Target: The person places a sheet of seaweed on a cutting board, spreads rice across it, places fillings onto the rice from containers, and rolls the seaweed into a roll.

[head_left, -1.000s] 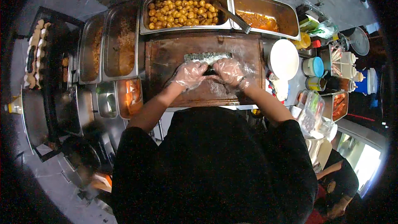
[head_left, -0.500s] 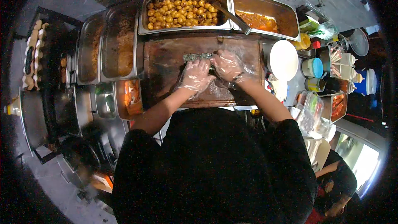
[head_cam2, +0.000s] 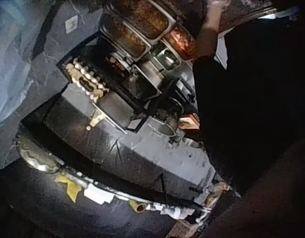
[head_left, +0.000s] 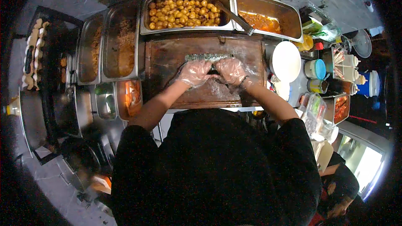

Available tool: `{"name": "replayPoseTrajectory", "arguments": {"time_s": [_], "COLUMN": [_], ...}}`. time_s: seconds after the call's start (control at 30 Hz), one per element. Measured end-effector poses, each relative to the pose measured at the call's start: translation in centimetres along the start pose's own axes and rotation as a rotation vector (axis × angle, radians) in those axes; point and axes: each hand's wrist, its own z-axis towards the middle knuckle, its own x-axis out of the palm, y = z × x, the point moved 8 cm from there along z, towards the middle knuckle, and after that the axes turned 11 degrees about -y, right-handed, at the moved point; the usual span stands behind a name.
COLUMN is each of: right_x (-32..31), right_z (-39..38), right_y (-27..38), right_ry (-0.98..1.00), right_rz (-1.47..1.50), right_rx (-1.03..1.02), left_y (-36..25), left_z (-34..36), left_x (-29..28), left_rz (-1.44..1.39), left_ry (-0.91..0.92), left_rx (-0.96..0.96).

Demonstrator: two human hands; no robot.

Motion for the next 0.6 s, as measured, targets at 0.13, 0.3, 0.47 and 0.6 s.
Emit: {"name": "replayPoseTrajectory", "arguments": {"time_s": [0.13,0.3,0.47,0.6], "right_x": [-1.5,0.2,-0.5,-0.6], "right_z": [0.4,0.5,0.2,1.0], "right_y": [0.1,-1.5,-2.3,-2.3], "right_ry": [0.015,0.066,-0.441,-0.331], "right_rz": [0.031,0.106,-0.043,-0.109], "right_rx": [0.031,0.115,0.076,0.026], "left_y": [0.2,0.7,-1.4,-0.4], "left_z": [0.8,-0.5,-1.3,-0.4], "left_x": [-0.8,-0.1,-0.7,0.2], "left_rz": [-0.028,0.05,0.173,0.331], "left_ry": [0.196,0.033,-0.101,-0.011], "left_rx": [-0.079,-0.035,-0.04,-0.019]}}
